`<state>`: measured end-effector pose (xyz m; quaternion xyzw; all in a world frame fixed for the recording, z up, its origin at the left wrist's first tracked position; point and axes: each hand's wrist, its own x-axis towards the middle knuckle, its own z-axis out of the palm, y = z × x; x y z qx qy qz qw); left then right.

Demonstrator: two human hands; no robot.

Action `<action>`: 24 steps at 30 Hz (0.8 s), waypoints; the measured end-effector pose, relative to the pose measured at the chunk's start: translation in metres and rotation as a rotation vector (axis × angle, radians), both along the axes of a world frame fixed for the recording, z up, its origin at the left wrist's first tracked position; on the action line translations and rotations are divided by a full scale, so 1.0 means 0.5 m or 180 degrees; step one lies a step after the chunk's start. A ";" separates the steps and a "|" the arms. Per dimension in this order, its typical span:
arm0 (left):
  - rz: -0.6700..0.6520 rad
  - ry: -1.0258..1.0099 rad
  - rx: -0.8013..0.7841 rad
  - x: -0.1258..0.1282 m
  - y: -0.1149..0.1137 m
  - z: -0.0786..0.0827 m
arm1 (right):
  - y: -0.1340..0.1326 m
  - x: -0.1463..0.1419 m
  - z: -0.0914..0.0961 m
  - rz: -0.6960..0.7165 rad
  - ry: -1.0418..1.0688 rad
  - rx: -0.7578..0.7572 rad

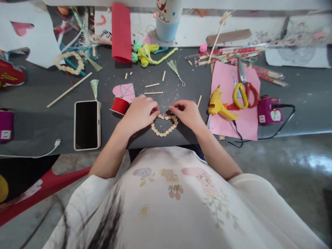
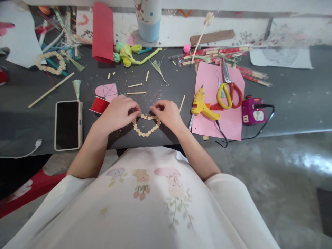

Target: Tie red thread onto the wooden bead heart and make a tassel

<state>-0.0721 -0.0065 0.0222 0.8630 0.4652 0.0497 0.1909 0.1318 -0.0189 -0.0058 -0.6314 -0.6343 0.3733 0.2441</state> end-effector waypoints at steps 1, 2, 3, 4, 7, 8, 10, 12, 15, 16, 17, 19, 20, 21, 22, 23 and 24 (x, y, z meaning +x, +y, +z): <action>-0.0014 0.0022 -0.0001 -0.001 0.001 0.001 | 0.002 -0.002 0.000 0.0009 0.0094 0.0057; -0.0031 0.0042 -0.0010 -0.002 0.002 0.001 | 0.003 -0.003 0.000 0.0022 0.0205 0.0090; -0.0050 0.0059 -0.0019 -0.002 0.004 0.002 | 0.004 -0.004 0.000 0.0021 0.0355 0.0085; -0.0074 0.0075 -0.0026 -0.003 0.005 0.002 | 0.004 -0.004 0.000 -0.0008 0.0558 0.0030; -0.0174 0.0104 -0.0008 -0.002 0.005 0.001 | 0.004 -0.004 0.001 -0.0216 0.1395 -0.0431; -0.0214 0.0107 0.0003 -0.001 0.004 0.001 | 0.005 -0.004 0.002 -0.0286 0.1640 -0.0609; -0.0268 0.0108 0.0014 0.000 0.003 0.000 | 0.008 -0.004 0.001 -0.0375 0.1945 -0.0831; -0.0280 0.0113 0.0011 0.001 0.001 -0.001 | 0.012 -0.004 0.001 -0.0415 0.2044 -0.0892; -0.0273 0.0120 0.0001 0.001 0.000 -0.002 | 0.018 -0.005 -0.002 -0.0452 0.2059 -0.0859; -0.0279 0.0120 -0.0001 0.001 0.001 -0.002 | 0.019 -0.006 -0.003 -0.0444 0.2062 -0.0845; -0.0281 0.0121 -0.0002 0.001 0.002 -0.001 | 0.020 -0.007 -0.004 -0.0420 0.2065 -0.0841; -0.0258 0.0117 0.0001 0.000 0.005 0.001 | 0.021 -0.010 -0.006 -0.0331 0.2037 -0.0870; -0.0236 0.0104 0.0002 0.000 0.008 0.004 | 0.022 -0.011 -0.006 -0.0285 0.1984 -0.0887; -0.0219 0.0081 0.0001 0.001 0.010 0.006 | 0.022 -0.012 -0.006 -0.0230 0.1885 -0.0882; -0.0216 0.0052 -0.0003 0.001 0.013 0.009 | 0.023 -0.012 -0.005 -0.0147 0.1738 -0.0841; -0.0231 0.0024 -0.0009 0.002 0.017 0.012 | 0.025 -0.012 -0.003 -0.0038 0.1545 -0.0763; -0.0255 0.0001 -0.0012 0.003 0.020 0.014 | 0.026 -0.012 -0.002 0.0091 0.1321 -0.0657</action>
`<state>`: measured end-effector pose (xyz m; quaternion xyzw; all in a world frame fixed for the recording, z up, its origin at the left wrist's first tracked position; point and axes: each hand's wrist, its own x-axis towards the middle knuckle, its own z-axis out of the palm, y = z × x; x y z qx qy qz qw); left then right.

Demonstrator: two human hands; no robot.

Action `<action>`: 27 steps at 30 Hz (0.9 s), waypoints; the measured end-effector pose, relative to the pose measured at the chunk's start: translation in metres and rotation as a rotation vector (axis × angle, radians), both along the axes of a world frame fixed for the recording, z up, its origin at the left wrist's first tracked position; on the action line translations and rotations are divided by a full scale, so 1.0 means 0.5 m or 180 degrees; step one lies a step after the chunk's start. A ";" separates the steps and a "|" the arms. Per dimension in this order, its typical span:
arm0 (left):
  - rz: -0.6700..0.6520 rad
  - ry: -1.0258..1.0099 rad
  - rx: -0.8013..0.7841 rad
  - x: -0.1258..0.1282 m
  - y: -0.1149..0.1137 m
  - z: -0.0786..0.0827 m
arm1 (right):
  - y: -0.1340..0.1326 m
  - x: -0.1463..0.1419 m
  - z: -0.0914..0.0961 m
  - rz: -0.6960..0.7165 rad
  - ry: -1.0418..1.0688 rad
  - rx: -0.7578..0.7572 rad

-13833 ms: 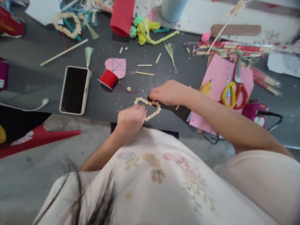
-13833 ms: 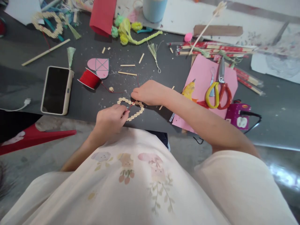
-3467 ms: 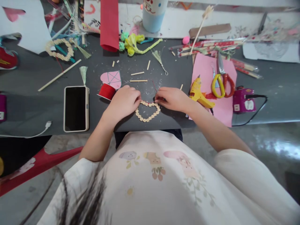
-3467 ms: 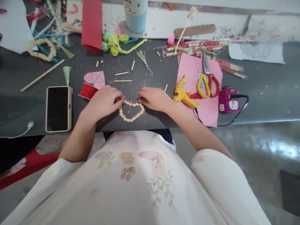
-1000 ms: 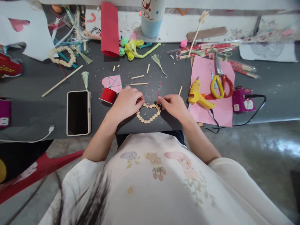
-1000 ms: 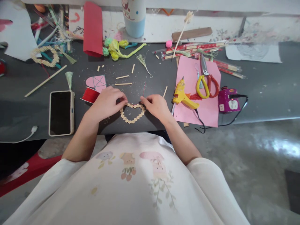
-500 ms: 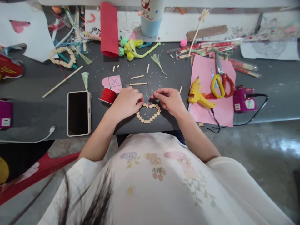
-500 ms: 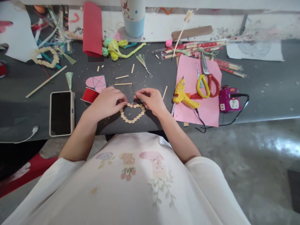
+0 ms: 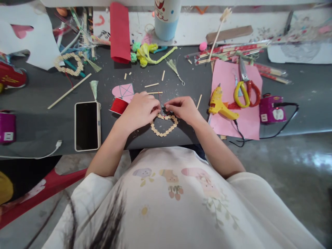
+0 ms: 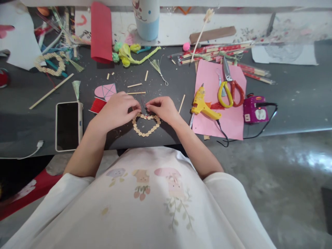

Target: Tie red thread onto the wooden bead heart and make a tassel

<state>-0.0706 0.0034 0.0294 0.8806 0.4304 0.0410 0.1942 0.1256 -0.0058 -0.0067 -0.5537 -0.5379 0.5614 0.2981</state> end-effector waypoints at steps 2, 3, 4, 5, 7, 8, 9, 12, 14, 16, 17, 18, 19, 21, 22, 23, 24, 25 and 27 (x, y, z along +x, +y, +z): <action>-0.0051 -0.0029 0.0002 0.003 0.006 0.005 | 0.004 0.001 0.003 0.0284 -0.0416 0.0283; -0.0069 -0.0046 0.0006 0.004 0.008 0.006 | 0.006 0.001 0.005 0.0427 -0.0562 0.0379; -0.0077 -0.0070 0.0008 0.006 0.011 0.008 | 0.007 0.001 0.006 0.0552 -0.0645 0.0437; -0.0083 -0.0103 0.0007 0.008 0.013 0.008 | 0.009 0.001 0.007 0.0658 -0.0670 0.0462; -0.0102 -0.0172 0.0003 0.014 0.017 0.007 | 0.012 0.000 0.006 0.0826 -0.0599 0.0466; -0.0111 -0.0200 0.0001 0.016 0.019 0.006 | 0.013 0.000 0.005 0.0875 -0.0549 0.0463; -0.0112 -0.0223 -0.0001 0.019 0.021 0.005 | 0.014 0.000 0.004 0.0899 -0.0516 0.0456; -0.0069 -0.0303 -0.0039 0.027 0.023 0.002 | 0.014 0.001 -0.002 0.0890 -0.0466 0.0403; 0.0021 -0.0378 -0.0026 0.030 0.018 0.002 | 0.013 0.001 -0.005 0.0822 -0.0425 0.0353; 0.0236 -0.0462 0.0111 0.029 0.008 0.001 | 0.011 0.001 -0.006 0.0723 -0.0352 0.0280; 0.0384 -0.0500 0.0215 0.027 0.001 0.000 | 0.010 0.001 -0.006 0.0668 -0.0300 0.0222; 0.0542 -0.0528 0.0313 0.025 -0.007 -0.002 | 0.009 0.001 -0.006 0.0621 -0.0236 0.0156; 0.0652 -0.0540 0.0380 0.022 -0.014 -0.005 | 0.009 0.001 -0.006 0.0587 -0.0170 0.0086; 0.0665 -0.0475 0.0397 0.016 -0.028 -0.014 | 0.008 0.001 -0.006 0.0546 -0.0069 -0.0021; 0.0600 -0.0412 0.0381 0.013 -0.034 -0.020 | 0.009 0.002 -0.006 0.0541 -0.0035 -0.0048; 0.0523 -0.0342 0.0370 0.012 -0.038 -0.025 | 0.009 0.002 -0.005 0.0539 -0.0016 -0.0058; 0.0455 -0.0279 0.0369 0.011 -0.041 -0.029 | 0.009 0.003 -0.005 0.0544 -0.0003 -0.0061; 0.0406 -0.0228 0.0373 0.011 -0.043 -0.033 | 0.009 0.003 -0.005 0.0548 0.0012 -0.0060; 0.0373 -0.0175 0.0391 0.012 -0.043 -0.036 | 0.008 0.004 -0.004 0.0552 0.0042 -0.0041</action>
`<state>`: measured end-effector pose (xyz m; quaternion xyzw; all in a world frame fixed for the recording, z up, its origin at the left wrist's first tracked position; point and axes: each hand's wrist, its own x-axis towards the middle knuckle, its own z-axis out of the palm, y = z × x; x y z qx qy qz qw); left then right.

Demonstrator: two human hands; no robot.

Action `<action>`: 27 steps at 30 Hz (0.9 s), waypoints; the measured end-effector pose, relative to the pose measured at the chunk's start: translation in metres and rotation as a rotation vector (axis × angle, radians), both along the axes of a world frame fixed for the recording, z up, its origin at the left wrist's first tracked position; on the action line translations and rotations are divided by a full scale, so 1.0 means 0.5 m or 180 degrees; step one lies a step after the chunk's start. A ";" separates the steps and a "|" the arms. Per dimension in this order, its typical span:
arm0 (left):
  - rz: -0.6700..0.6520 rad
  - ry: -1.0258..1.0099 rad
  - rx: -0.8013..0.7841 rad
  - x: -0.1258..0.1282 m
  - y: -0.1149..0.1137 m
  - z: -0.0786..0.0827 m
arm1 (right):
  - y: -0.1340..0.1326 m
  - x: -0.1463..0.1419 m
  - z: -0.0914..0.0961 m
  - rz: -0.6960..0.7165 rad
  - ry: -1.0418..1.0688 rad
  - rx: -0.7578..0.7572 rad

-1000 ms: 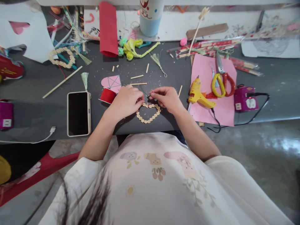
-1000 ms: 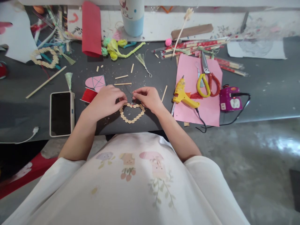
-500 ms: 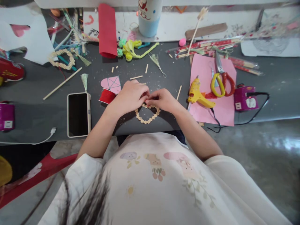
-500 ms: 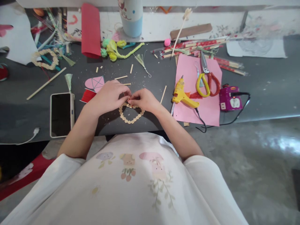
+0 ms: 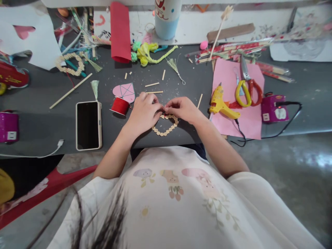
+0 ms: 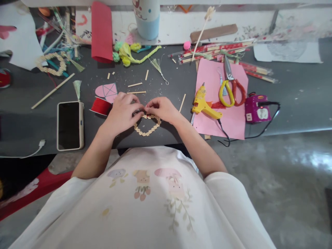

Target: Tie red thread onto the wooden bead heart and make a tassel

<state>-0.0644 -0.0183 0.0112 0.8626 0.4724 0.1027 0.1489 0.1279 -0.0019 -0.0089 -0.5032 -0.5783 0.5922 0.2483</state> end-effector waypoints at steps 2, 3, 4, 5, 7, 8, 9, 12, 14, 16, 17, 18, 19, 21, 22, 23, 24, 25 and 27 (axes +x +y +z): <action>0.0016 0.0011 -0.0006 0.002 0.001 0.000 | -0.001 0.001 -0.001 -0.0020 0.0008 0.0035; 0.0024 0.0011 -0.0019 0.002 0.001 0.001 | -0.002 0.001 -0.002 -0.0033 0.0011 0.0046; 0.0029 0.0009 -0.0035 0.003 0.001 0.004 | -0.002 0.001 -0.003 -0.0041 -0.0003 0.0057; 0.0041 -0.0005 -0.0051 0.003 0.000 0.007 | -0.003 0.002 -0.004 -0.0039 -0.0029 0.0067; 0.0026 -0.0086 -0.0109 0.003 -0.003 0.015 | -0.003 0.003 -0.006 -0.0004 -0.0084 0.0098; -0.0049 -0.0158 -0.0176 0.003 -0.006 0.021 | -0.002 0.004 -0.007 0.0019 -0.0107 0.0137; -0.0183 -0.0234 -0.0273 0.003 -0.009 0.027 | -0.002 0.005 -0.007 0.0047 -0.0124 0.0178; -0.0666 -0.0335 -0.0624 0.004 -0.014 0.043 | 0.002 0.009 -0.008 0.0160 -0.0127 0.0254; -0.0640 -0.0296 -0.0703 0.004 -0.012 0.045 | 0.005 0.012 -0.008 0.0273 -0.0103 0.0256; -0.0352 -0.0251 -0.0634 0.004 -0.007 0.039 | 0.008 0.016 -0.009 0.0382 -0.0070 0.0253; -0.0193 -0.0214 -0.0572 0.004 -0.004 0.034 | 0.010 0.018 -0.009 0.0429 -0.0058 0.0269; -0.0073 -0.0164 -0.0516 0.005 0.000 0.028 | 0.011 0.020 -0.010 0.0470 -0.0053 0.0299; 0.0013 -0.0108 -0.0470 0.006 0.002 0.022 | 0.011 0.022 -0.011 0.0504 -0.0049 0.0344; 0.0092 0.0002 -0.0434 0.011 0.006 0.012 | 0.012 0.023 -0.012 0.0535 -0.0038 0.0447; 0.0111 0.0040 -0.0436 0.014 0.007 0.009 | 0.012 0.024 -0.012 0.0536 -0.0041 0.0490; 0.0125 0.0068 -0.0446 0.017 0.008 0.006 | 0.011 0.023 -0.011 0.0527 -0.0054 0.0520; 0.0139 0.0086 -0.0455 0.021 0.008 0.004 | 0.011 0.023 -0.011 0.0510 -0.0074 0.0542; 0.0152 0.0099 -0.0457 0.024 0.008 0.003 | 0.010 0.022 -0.010 0.0487 -0.0105 0.0563; 0.0183 0.0106 -0.0448 0.029 0.006 0.002 | 0.010 0.020 -0.008 0.0460 -0.0169 0.0602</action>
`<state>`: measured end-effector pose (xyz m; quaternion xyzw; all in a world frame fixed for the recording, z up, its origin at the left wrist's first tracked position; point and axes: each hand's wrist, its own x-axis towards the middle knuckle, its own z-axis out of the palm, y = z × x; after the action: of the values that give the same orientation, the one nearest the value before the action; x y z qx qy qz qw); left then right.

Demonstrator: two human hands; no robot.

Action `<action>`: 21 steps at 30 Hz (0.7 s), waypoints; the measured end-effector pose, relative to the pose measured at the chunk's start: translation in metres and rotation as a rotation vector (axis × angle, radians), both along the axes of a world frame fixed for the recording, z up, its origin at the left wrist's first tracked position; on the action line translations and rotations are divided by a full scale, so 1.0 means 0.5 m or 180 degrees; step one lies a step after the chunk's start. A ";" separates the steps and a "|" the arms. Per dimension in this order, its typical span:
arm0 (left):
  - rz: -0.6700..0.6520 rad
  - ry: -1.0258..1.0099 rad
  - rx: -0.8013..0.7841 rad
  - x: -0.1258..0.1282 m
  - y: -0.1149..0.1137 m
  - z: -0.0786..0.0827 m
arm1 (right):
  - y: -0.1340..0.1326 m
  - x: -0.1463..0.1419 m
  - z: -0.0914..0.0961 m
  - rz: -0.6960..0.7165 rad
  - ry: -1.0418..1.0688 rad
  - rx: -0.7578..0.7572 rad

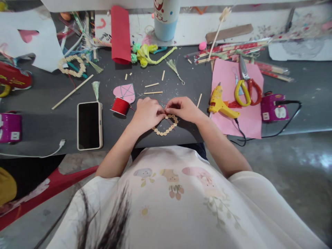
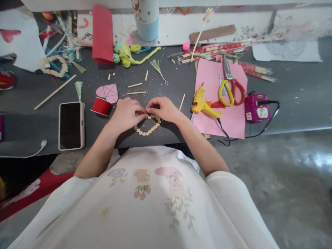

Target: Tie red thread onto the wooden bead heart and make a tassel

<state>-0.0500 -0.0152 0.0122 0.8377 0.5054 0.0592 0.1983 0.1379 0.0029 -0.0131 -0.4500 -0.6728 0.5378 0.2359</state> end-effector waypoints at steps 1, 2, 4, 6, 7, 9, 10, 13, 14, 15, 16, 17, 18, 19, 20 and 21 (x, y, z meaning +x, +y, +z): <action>0.0024 -0.0010 0.0007 0.002 -0.001 -0.001 | 0.000 -0.001 0.001 -0.0001 -0.0024 0.0018; 0.0056 -0.0030 0.0016 0.003 -0.001 -0.001 | -0.001 -0.001 0.002 0.0000 -0.0046 0.0036; 0.0127 -0.0086 0.0015 0.004 -0.003 -0.003 | -0.002 0.000 0.006 0.0025 -0.0114 0.0094; 0.0175 -0.0115 0.0004 0.005 -0.004 -0.004 | -0.004 0.002 0.011 0.0063 -0.0246 0.0231; 0.0183 -0.0117 -0.0001 0.005 -0.005 -0.004 | -0.006 0.003 0.014 0.0075 -0.0348 0.0348; 0.0192 -0.0124 -0.0011 0.005 -0.006 -0.004 | -0.009 0.006 0.021 0.0105 -0.0604 0.0659; 0.0190 -0.0130 -0.0017 0.005 -0.006 -0.003 | -0.010 0.008 0.024 0.0128 -0.0740 0.0840; 0.0164 -0.0142 -0.0035 0.005 -0.007 -0.001 | -0.014 0.011 0.029 0.0279 -0.1099 0.1355; 0.0156 -0.0144 -0.0036 0.005 -0.007 0.000 | -0.016 0.012 0.029 0.0351 -0.1199 0.1494; 0.0149 -0.0149 -0.0037 0.005 -0.008 0.000 | -0.017 0.012 0.028 0.0414 -0.1306 0.1624; 0.0146 -0.0158 -0.0038 0.004 -0.008 0.001 | -0.019 0.012 0.027 0.0477 -0.1415 0.1744; 0.0143 -0.0168 -0.0040 0.004 -0.009 0.002 | -0.020 0.012 0.025 0.0533 -0.1522 0.1858; 0.0143 -0.0179 -0.0044 0.003 -0.010 0.002 | -0.022 0.012 0.024 0.0576 -0.1623 0.1967; 0.0144 -0.0188 -0.0050 0.003 -0.010 0.002 | -0.025 0.011 0.022 0.0606 -0.1715 0.2076; 0.0150 -0.0193 -0.0056 0.003 -0.011 0.002 | -0.027 0.010 0.020 0.0622 -0.1798 0.2187; 0.0158 -0.0193 -0.0059 0.002 -0.011 0.002 | -0.029 0.009 0.019 0.0627 -0.1871 0.2297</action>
<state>-0.0488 -0.0208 0.0130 0.8208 0.5204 0.0847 0.2198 0.1423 -0.0117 -0.0036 -0.4065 -0.8943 0.1395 0.1247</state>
